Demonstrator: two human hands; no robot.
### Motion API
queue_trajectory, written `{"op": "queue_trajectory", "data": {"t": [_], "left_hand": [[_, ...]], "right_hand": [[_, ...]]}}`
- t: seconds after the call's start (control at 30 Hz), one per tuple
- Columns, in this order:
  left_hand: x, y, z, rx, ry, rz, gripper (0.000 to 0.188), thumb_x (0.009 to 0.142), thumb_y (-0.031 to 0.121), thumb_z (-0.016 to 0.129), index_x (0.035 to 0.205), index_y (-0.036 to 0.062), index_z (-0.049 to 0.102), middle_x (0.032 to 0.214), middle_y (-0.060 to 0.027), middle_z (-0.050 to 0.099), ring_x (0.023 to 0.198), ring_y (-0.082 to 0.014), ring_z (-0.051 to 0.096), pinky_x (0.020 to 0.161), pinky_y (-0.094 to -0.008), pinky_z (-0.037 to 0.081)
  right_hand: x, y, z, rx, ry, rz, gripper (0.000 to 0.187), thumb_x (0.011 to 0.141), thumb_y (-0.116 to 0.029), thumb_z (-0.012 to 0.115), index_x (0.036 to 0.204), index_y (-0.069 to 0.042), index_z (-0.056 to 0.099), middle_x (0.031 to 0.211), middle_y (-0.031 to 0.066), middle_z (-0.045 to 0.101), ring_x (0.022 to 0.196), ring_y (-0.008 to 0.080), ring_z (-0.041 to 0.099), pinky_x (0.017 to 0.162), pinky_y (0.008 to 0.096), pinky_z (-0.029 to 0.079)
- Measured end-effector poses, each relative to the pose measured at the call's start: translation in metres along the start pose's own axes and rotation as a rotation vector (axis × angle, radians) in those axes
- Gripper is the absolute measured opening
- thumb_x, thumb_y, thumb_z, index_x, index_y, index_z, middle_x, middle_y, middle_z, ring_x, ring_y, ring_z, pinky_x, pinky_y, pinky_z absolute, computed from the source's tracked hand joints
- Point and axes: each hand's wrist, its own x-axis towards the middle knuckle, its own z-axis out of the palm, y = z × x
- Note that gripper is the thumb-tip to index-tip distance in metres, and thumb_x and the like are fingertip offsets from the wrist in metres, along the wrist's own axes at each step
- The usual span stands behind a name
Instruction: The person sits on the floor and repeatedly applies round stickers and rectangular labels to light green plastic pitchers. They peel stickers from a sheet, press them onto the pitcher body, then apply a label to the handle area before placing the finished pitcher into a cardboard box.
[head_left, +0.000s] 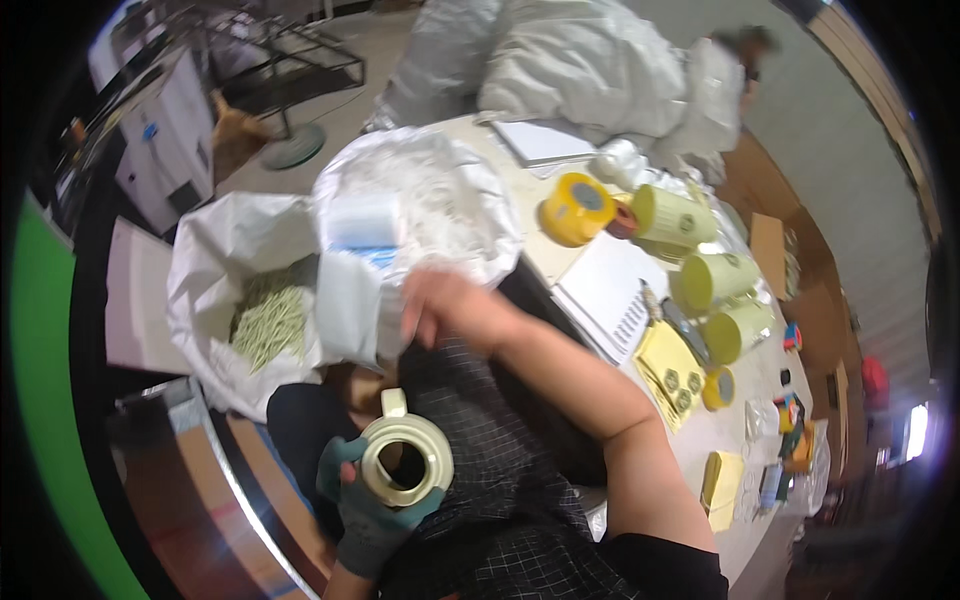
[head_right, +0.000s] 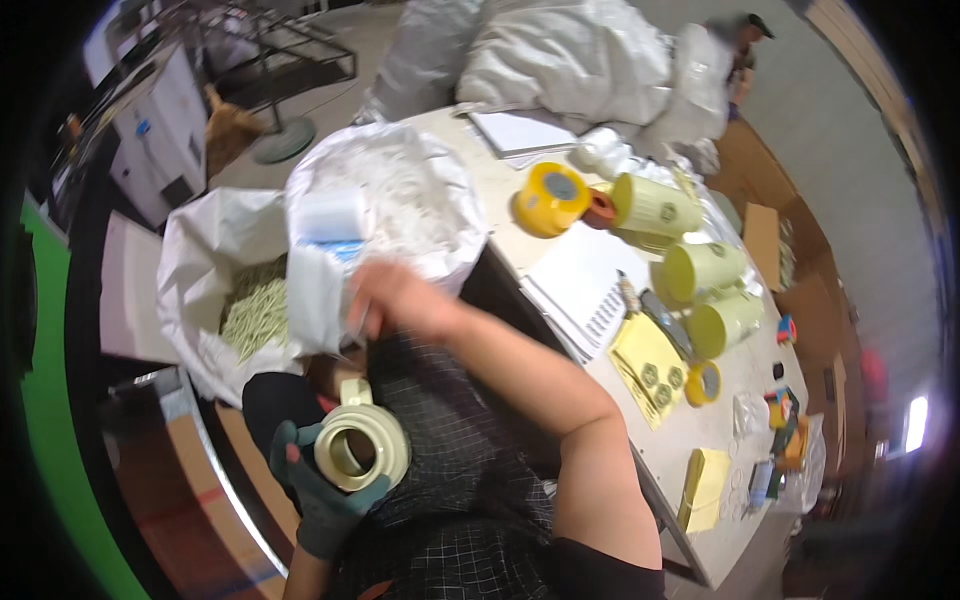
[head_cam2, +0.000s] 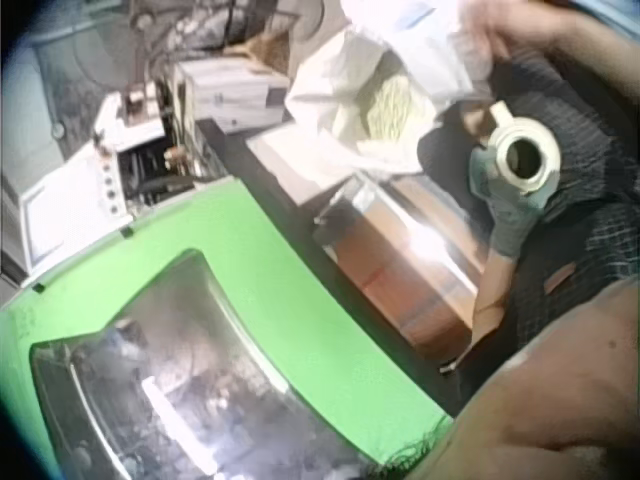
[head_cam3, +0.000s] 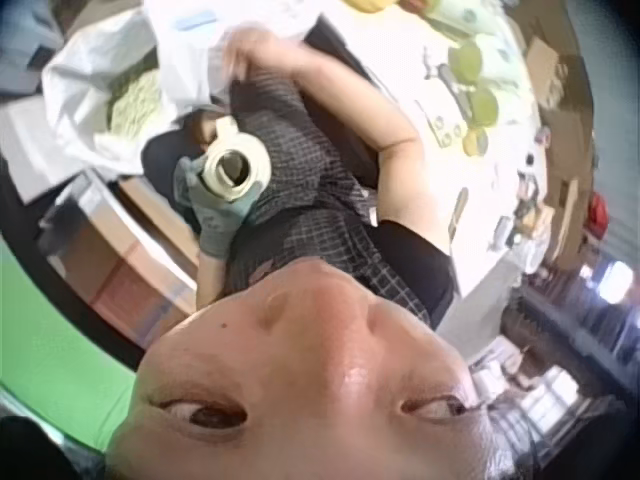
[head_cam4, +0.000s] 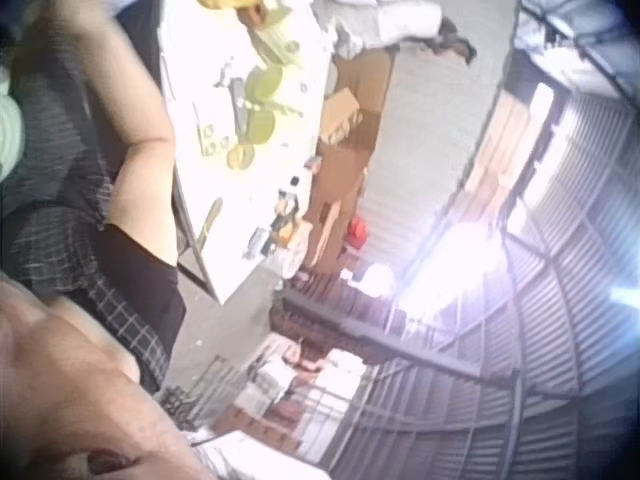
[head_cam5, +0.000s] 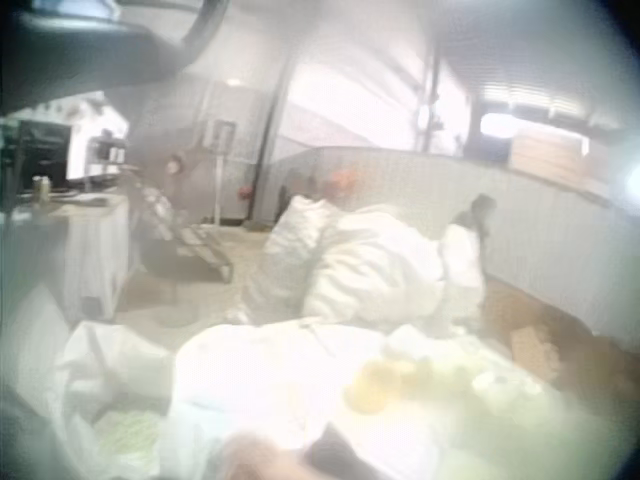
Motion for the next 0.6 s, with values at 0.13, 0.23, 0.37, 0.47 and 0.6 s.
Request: {"op": "queue_trajectory", "data": {"t": [0.13, 0.23, 0.37, 0.47, 0.6], "left_hand": [[-0.001, -0.005, 0.010, 0.197, -0.009, 0.259, 0.054, 0.074, 0.035, 0.097, 0.113, 0.0154, 0.066, 0.116, -0.0126, 0.064, 0.114, -0.0399, 0.063, 0.100, -0.0578, 0.051], [-0.020, -0.023, 0.009, 0.138, 0.005, 0.287, 0.047, 0.075, 0.034, 0.097, 0.108, 0.0154, 0.069, 0.110, -0.0111, 0.064, 0.111, -0.0404, 0.064, 0.095, -0.0574, 0.053], [-0.022, -0.019, 0.011, 0.130, 0.094, 0.245, 0.045, 0.072, 0.030, 0.097, 0.102, 0.0101, 0.069, 0.104, -0.0120, 0.065, 0.103, -0.0416, 0.065, 0.086, -0.0572, 0.054], [-0.027, -0.024, 0.010, 0.142, 0.052, 0.219, 0.046, 0.070, 0.028, 0.098, 0.101, 0.0090, 0.070, 0.104, -0.0125, 0.064, 0.106, -0.0436, 0.065, 0.085, -0.0578, 0.054], [-0.024, -0.026, -0.002, 0.136, -0.037, 0.229, 0.052, 0.073, 0.035, 0.099, 0.110, 0.0090, 0.073, 0.121, -0.0136, 0.066, 0.117, -0.0443, 0.062, 0.093, -0.0595, 0.053]], "right_hand": [[-0.081, 0.034, 0.059, 0.111, -0.393, 0.171, 0.019, 0.113, -0.020, 0.064, 0.121, -0.002, 0.067, 0.082, 0.0064, 0.077, 0.065, 0.0112, 0.069, 0.059, 0.0260, 0.054], [-0.110, 0.007, 0.082, -0.433, -0.144, -0.203, 0.038, 0.096, -0.012, 0.081, 0.129, -0.001, 0.064, 0.091, 0.0079, 0.078, 0.084, 0.0230, 0.079, 0.073, 0.0377, 0.061], [-0.126, 0.035, 0.089, -0.901, -0.174, -0.863, 0.029, 0.094, -0.030, 0.080, 0.108, -0.008, 0.068, 0.102, 0.0056, 0.068, 0.089, 0.0267, 0.071, 0.075, 0.0414, 0.058], [-0.118, 0.036, 0.072, -0.973, -0.315, -1.062, 0.029, 0.089, -0.031, 0.083, 0.099, -0.009, 0.067, 0.100, 0.0049, 0.063, 0.093, 0.0260, 0.065, 0.078, 0.0401, 0.053], [-0.108, 0.033, 0.069, -1.014, -0.392, -0.979, 0.037, 0.086, -0.041, 0.083, 0.098, -0.010, 0.067, 0.103, 0.0043, 0.061, 0.100, 0.0279, 0.061, 0.083, 0.0427, 0.051]]}}
